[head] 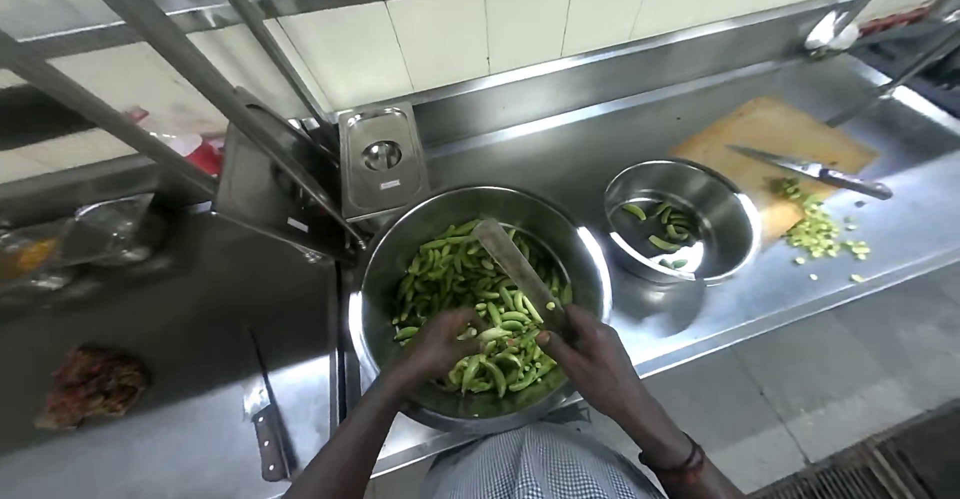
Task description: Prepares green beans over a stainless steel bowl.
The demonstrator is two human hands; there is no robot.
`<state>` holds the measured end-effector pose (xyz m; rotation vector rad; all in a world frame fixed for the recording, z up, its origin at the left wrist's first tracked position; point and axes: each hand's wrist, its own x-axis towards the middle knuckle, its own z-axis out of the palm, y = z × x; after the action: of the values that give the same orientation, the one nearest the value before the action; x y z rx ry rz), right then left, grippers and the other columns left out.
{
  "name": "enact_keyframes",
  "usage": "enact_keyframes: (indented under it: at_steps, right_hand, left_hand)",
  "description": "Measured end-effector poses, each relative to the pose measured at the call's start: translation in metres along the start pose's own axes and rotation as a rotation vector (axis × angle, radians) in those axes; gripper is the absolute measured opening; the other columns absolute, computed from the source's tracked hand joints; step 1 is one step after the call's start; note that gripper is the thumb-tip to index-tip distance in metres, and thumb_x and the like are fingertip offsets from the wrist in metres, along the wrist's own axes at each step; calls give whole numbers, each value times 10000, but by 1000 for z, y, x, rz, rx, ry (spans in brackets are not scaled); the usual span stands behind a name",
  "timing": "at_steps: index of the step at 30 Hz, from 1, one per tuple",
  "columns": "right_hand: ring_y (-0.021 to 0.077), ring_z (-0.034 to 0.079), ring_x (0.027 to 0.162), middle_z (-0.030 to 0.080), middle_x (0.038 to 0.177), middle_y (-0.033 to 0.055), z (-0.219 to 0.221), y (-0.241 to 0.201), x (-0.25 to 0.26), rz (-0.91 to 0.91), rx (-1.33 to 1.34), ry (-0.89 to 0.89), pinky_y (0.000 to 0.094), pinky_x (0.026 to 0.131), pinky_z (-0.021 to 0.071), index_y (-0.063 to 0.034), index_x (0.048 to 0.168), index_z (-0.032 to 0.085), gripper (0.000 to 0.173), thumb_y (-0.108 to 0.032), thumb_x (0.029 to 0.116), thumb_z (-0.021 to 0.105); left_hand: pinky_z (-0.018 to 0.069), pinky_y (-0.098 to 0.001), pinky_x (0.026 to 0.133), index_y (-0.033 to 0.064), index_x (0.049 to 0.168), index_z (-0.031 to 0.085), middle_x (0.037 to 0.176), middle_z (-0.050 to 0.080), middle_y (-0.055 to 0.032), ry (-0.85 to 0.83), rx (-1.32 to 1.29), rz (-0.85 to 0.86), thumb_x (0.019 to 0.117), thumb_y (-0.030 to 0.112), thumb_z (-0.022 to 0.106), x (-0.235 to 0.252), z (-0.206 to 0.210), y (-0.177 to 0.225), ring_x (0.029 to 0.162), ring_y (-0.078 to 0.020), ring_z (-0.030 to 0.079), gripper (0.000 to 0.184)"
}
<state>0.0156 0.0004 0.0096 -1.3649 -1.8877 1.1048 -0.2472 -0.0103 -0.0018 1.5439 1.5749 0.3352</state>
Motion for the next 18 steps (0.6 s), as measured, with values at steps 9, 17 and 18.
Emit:
enact_keyframes:
  at_steps: [9,17,18]
  right_hand:
    - [97,609,640,631,747,-32,11,-17,3,-54,71,-145,327,596,543,-157,1002,662,393,-513,864,760]
    - [48,515,541,546,628,-72,17,-24,-2,-95,51,-203,275,525,465,-167,879,687,378,-544,906,690]
    - [41,495,525,527,612,-78,19,-22,-2,-125,56,-196,269,510,451,-166,875,692,401,-564,915,671]
  left_hand:
    - [579,-310,680,116,1064,719,959,703,-42,118,-526,173,873,35,757,-41,12,31,760,-156,654,211]
    - [604,-276,754,128,1038,730,946,712,7,323,-444,279,877,43,765,-45,24,28,829,-89,681,185]
    - [598,-277,768,136,1040,723,943,710,22,400,-381,291,890,83,759,-45,27,28,843,-69,678,163]
